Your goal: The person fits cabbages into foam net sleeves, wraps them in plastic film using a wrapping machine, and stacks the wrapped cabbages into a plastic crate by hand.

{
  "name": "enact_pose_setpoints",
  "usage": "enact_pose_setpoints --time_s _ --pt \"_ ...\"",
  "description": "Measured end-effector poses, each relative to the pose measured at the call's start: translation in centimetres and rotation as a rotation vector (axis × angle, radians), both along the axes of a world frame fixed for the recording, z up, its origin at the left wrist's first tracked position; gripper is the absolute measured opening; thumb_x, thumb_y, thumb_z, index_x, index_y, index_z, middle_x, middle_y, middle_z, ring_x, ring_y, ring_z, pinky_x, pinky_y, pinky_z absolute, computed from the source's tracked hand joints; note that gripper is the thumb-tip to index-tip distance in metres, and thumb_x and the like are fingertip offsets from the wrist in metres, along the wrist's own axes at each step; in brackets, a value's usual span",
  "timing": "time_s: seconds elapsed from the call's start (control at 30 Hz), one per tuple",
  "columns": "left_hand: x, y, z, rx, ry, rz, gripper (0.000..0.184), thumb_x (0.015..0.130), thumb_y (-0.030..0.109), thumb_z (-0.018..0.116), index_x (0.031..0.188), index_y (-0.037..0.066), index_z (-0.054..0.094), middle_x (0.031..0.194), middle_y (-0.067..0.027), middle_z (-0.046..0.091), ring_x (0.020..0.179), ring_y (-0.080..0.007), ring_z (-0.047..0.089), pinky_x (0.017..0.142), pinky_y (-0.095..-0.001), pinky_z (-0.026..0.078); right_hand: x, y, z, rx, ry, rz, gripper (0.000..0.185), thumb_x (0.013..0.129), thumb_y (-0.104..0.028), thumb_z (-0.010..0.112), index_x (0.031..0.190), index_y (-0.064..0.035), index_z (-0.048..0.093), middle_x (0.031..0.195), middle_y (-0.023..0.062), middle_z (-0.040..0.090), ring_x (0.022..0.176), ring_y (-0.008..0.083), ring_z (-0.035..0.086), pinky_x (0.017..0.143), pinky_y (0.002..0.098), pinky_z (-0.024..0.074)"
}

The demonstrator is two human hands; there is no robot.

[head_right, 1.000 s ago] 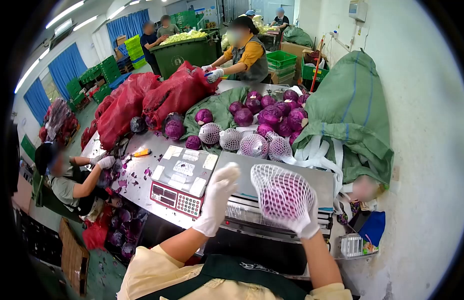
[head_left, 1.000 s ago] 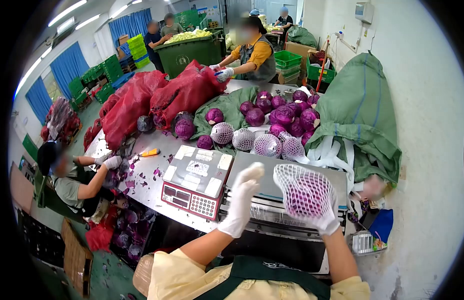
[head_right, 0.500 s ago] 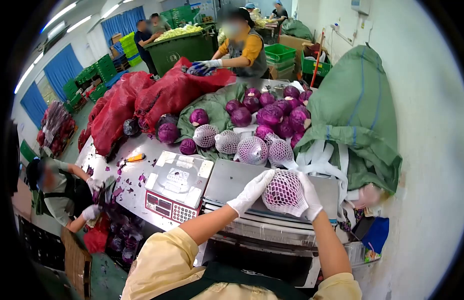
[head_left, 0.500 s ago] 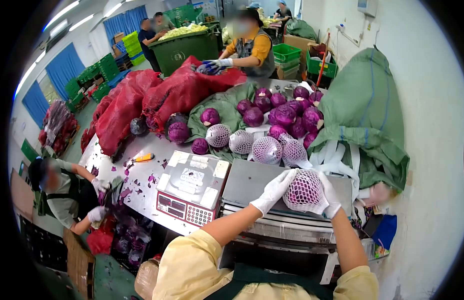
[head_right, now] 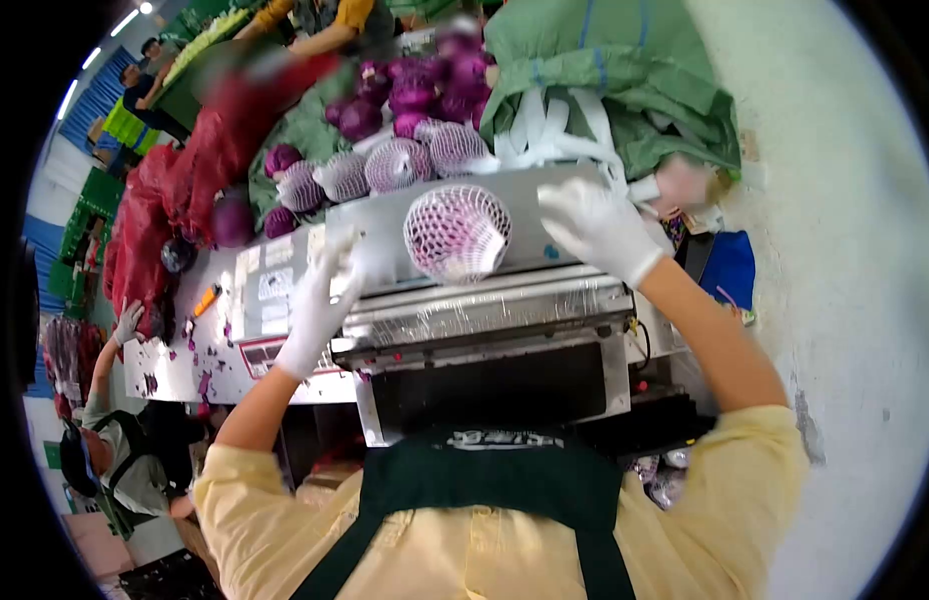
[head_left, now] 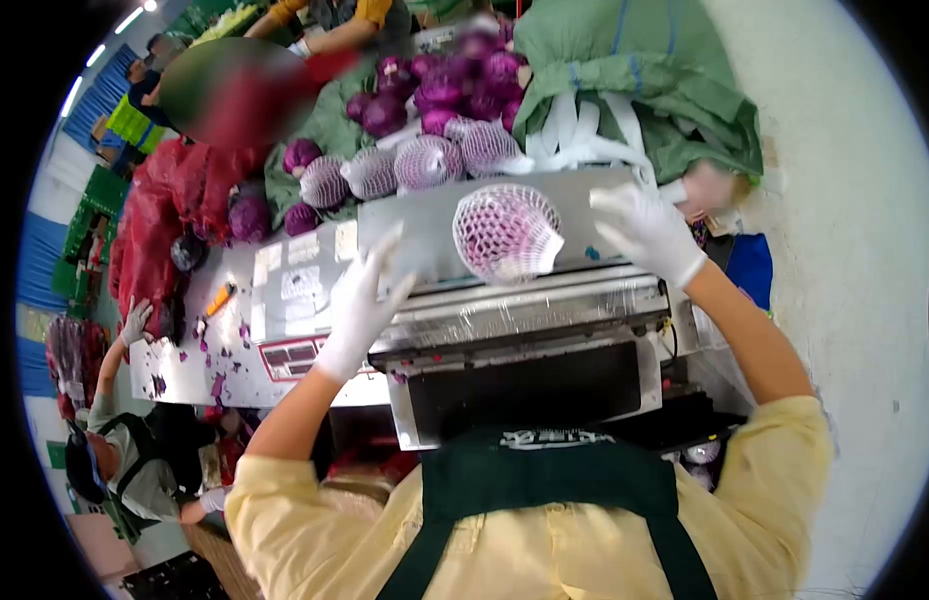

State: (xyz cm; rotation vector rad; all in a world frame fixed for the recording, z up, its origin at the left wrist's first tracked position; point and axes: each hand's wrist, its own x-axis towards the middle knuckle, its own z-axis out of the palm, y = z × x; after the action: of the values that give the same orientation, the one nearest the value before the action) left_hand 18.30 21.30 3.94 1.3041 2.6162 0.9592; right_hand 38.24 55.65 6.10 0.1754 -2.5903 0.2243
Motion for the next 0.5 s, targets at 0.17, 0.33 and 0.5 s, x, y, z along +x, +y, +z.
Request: enact_pose_setpoints --time_s 0.17,0.33,0.5 --pt "-1.4 -6.3 -1.6 -0.518 0.645 -0.412 0.061 0.074 0.027 0.072 0.131 0.021 0.050 0.115 -0.0082 0.059 0.085 -0.0250 0.066 0.071 -0.0417 0.052 5.1 1.4 1.0 0.661 -0.587 0.132 0.067 0.073 -0.028 0.070 0.135 -0.0325 0.046 0.091 0.0045 0.054 0.078 0.0197 0.060 0.061 0.0329 0.0493" --pt "1.1 -1.5 -1.1 -0.487 0.609 -0.612 0.040 0.085 0.027 0.060 0.124 0.020 0.053 0.113 -0.0084 0.059 0.082 -0.0265 0.067 0.063 -0.0369 0.055 4.3 0.3 -3.1 0.601 -0.552 0.353 0.010 0.081 -0.021 0.056 0.091 -0.0192 0.058 0.090 0.0062 0.058 0.074 0.0252 0.063 0.054 0.0375 0.0522" --pt "3.2 -1.5 -6.0 0.134 -0.048 -0.283 0.010 0.093 0.014 0.054 0.090 0.006 0.060 0.101 -0.0149 0.065 0.081 -0.0293 0.067 0.069 -0.0345 0.053 4.9 -1.3 -3.1 -0.366 -0.641 0.111 0.007 0.089 -0.013 0.055 0.091 -0.0062 0.054 0.083 0.0113 0.063 0.073 0.0263 0.068 0.058 0.0382 0.0506"
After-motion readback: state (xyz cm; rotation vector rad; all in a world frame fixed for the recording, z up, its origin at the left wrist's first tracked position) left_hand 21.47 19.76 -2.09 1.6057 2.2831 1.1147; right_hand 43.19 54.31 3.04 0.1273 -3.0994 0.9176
